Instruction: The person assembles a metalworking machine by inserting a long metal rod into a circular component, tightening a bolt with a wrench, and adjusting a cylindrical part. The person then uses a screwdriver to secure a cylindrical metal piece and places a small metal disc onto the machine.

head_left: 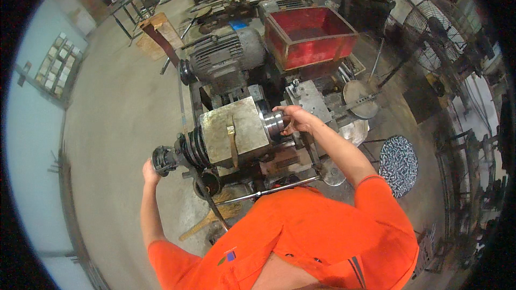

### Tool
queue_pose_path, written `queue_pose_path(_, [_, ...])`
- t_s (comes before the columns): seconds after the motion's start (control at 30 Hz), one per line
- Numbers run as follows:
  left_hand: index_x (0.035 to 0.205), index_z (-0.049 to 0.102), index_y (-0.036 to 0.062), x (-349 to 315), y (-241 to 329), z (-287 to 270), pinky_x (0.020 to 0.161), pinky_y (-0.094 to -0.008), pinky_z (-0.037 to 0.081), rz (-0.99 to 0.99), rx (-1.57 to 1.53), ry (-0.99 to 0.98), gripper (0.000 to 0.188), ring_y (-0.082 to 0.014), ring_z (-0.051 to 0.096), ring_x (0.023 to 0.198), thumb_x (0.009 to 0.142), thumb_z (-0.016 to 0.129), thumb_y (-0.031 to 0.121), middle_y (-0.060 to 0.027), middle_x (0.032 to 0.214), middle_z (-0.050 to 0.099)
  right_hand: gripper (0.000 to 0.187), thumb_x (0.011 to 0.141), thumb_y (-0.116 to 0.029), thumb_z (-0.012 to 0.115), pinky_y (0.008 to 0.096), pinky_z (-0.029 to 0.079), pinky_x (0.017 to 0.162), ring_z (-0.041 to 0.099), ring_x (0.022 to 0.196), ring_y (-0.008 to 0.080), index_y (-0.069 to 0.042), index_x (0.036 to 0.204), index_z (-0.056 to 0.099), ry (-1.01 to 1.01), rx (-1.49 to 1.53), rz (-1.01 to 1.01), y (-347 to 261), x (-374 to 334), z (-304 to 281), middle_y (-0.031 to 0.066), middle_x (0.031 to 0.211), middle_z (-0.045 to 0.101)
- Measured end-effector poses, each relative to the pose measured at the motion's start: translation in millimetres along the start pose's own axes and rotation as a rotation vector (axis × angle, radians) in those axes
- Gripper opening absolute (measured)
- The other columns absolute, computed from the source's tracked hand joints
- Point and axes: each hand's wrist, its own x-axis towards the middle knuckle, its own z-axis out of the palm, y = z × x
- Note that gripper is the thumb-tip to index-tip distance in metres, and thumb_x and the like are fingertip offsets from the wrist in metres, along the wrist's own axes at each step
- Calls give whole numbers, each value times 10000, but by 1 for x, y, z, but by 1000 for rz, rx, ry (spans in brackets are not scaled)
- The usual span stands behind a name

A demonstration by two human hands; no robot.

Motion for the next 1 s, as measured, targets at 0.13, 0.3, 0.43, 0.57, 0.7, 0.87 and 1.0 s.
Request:
queue_pose_path(0.13, [857,589,40,-6,-11,5,697,-433,468,8,51,60,340,-386,579,789,562,719,148,-173,810,612,296,847,-169,411,487,483,728,534,979,288,-71,1059,593,47,25,-170,14,10,-6,105,1128,537])
queue_pose_path(0.3, [861,563,19,-6,-18,10,712,-453,452,-58,26,46,383,-405,556,823,552,737,163,-194,826,601,485,794,-88,424,397,545,641,612,841,243,-104,1275,490,60,-296,-198,5,-4,10,158,1179,537])
queue_pose_path(0.43, [871,559,25,-5,-9,4,724,-453,453,-90,10,22,398,-403,554,840,552,740,178,-195,833,599,545,760,-59,384,361,545,521,619,631,309,-131,1299,416,-10,-193,0,-5,-13,16,188,1006,569])
queue_pose_path(0.57, [859,563,36,-5,-10,11,724,-456,457,-42,49,126,376,-395,562,839,556,736,176,-194,819,597,271,838,-159,432,424,511,585,556,727,256,-140,1096,515,28,-11,-32,5,4,7,108,1006,548])
queue_pose_path(0.7, [869,564,39,-4,-15,11,713,-455,463,-58,43,84,369,-388,569,812,567,732,172,-182,816,600,233,837,-205,433,416,485,642,556,789,224,-94,977,583,41,22,-185,15,3,5,76,1040,582])
queue_pose_path(0.87, [873,587,65,-4,-11,11,726,-451,463,-104,-10,26,350,-377,570,829,577,728,189,-163,827,604,442,802,-146,407,418,524,602,605,786,270,-111,1231,510,6,-131,-95,3,-10,6,147,1107,573])
queue_pose_path(1.0, [864,606,83,-3,-27,22,753,-446,462,-106,-55,39,353,-365,572,866,562,738,212,-153,857,610,522,810,-101,395,420,551,579,611,725,313,-147,1330,410,-1,-278,29,-7,-17,16,180,1051,561])
